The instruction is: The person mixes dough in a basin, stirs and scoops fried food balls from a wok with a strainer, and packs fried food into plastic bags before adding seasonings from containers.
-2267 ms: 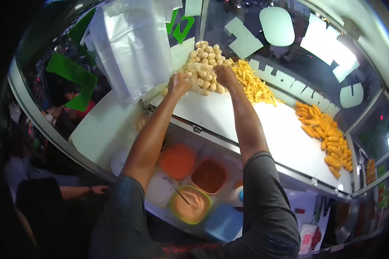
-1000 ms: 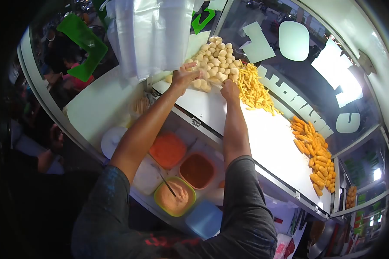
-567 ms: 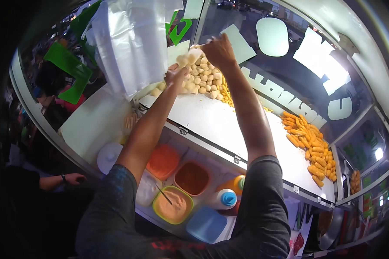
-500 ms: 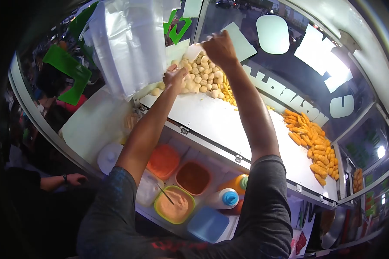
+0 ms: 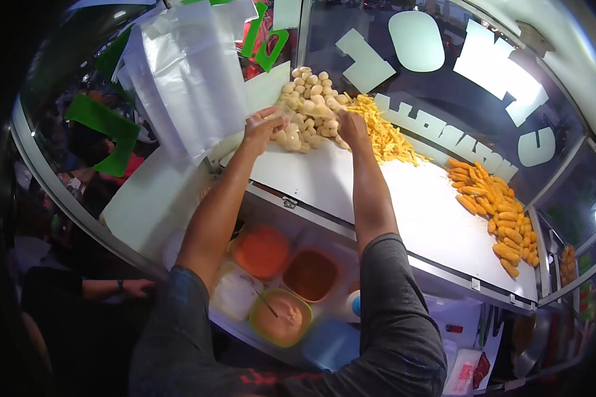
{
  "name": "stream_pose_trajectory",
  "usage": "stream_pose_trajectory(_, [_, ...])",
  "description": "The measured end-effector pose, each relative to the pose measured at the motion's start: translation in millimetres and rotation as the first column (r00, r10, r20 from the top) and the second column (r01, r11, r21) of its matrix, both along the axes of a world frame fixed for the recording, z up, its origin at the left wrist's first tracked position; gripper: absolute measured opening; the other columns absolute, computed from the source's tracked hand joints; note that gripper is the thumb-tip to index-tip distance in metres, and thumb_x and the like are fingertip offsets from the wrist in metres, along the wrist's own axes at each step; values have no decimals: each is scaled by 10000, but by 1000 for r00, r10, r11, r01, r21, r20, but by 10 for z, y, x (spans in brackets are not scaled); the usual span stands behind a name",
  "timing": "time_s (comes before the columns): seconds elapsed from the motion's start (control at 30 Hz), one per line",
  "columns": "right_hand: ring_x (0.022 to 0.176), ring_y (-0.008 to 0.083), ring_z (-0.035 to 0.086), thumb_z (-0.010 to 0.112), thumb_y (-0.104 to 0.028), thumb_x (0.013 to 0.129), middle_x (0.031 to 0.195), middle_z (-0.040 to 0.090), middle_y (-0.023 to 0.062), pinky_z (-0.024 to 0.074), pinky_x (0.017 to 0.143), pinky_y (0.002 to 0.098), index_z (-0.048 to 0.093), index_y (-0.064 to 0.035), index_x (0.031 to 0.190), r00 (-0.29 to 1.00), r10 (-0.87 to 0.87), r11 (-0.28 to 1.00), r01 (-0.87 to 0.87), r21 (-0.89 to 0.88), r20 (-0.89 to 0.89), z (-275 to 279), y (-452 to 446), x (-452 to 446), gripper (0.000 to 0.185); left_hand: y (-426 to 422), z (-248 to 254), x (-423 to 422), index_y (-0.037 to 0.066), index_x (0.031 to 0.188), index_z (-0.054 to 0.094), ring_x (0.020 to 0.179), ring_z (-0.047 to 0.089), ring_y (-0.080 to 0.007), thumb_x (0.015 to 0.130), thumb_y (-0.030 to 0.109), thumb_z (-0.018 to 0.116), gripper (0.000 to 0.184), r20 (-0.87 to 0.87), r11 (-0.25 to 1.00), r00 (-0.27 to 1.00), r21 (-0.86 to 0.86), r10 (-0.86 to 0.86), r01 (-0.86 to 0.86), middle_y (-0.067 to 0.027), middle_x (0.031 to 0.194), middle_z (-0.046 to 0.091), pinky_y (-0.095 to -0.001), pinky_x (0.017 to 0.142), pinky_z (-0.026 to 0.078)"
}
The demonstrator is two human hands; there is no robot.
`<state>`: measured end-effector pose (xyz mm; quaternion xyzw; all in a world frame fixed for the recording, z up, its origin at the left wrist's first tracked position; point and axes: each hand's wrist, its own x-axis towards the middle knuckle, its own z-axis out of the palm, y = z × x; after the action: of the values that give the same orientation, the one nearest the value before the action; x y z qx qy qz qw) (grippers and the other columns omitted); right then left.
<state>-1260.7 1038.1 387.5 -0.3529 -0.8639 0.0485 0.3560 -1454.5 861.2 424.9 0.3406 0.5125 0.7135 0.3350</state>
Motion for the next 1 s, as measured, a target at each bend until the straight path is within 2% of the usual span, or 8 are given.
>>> stream_pose_trajectory(0.1, [732, 393, 602, 561, -163, 832, 740, 621, 191, 464, 633, 459, 633, -65, 836, 974, 200, 969, -182, 165, -106, 660, 36, 51, 121, 9, 283, 153, -135, 1202, 489, 742, 667, -183, 739, -40, 720, 527, -85, 994, 996, -109, 10, -20, -157, 905, 650, -223, 671, 558])
stream_pose_trajectory(0.3, [829, 274, 657, 553, -176, 813, 843, 690, 89, 480, 670, 438, 687, -120, 810, 933, 15, 704, -265, 659, 359, 1819, -667, -51, 145, 192, 363, 265, -192, 1197, 455, 797, 668, -212, 730, -56, 708, 549, -113, 987, 980, 10, 161, -161, -208, 1029, 615, -233, 683, 572])
stream_pose_trajectory(0.47, [1083, 237, 615, 539, -168, 833, 1084, 680, 85, 518, 813, 400, 684, -120, 1032, 666, -106, 974, 217, -56, 738, 1102, -291, 141, 251, -115, 218, 281, -155, 1242, 447, 797, 659, -195, 734, -10, 744, 606, 80, 984, 983, 66, 162, -168, -205, 1053, 607, -220, 701, 568])
stream_pose_trajectory(0.53, [987, 313, 643, 552, -154, 796, 1069, 666, 161, 520, 793, 429, 649, -53, 1070, 860, -234, 962, 271, -19, 453, 31, -14, 42, 307, -175, 151, 214, -139, 1254, 446, 789, 658, -192, 737, 5, 757, 620, 64, 993, 992, 32, 107, -109, -196, 1041, 612, -214, 719, 568])
stream_pose_trajectory(0.57, [922, 345, 650, 581, -160, 765, 1005, 669, 199, 513, 761, 461, 636, -16, 1035, 871, -142, 942, 265, -207, 470, -108, -60, -49, 311, -186, 146, 185, -137, 1255, 444, 787, 658, -193, 738, 7, 759, 622, 46, 997, 996, 10, 76, -77, -192, 1033, 612, -214, 728, 569])
stream_pose_trajectory(0.67, [850, 377, 645, 505, -79, 811, 858, 658, 220, 507, 716, 477, 604, -56, 929, 960, -153, 975, 185, -124, 233, -409, -163, -165, 156, -213, 173, 147, -135, 1249, 447, 782, 657, -194, 741, 7, 762, 614, -4, 1000, 1000, -19, 22, -22, -182, 1009, 616, -210, 742, 569])
stream_pose_trajectory(0.83, [748, 402, 623, 539, -175, 875, 775, 643, 204, 473, 644, 489, 622, -83, 900, 998, 51, 992, -46, 114, -47, 188, -10, -178, 126, -49, 215, 149, -146, 1200, 489, 781, 659, -198, 738, -15, 753, 548, -66, 998, 996, 17, 68, -67, -188, 1003, 622, -210, 714, 571])
stream_pose_trajectory(1.0, [720, 341, 625, 556, -152, 780, 725, 649, 99, 470, 603, 450, 651, -121, 811, 964, 73, 956, -140, 256, 255, 1506, -411, -173, 104, 263, 258, 149, -160, 1120, 522, 757, 653, -183, 712, -52, 722, 467, -128, 977, 970, -27, 209, -214, -162, 972, 625, -214, 668, 566])
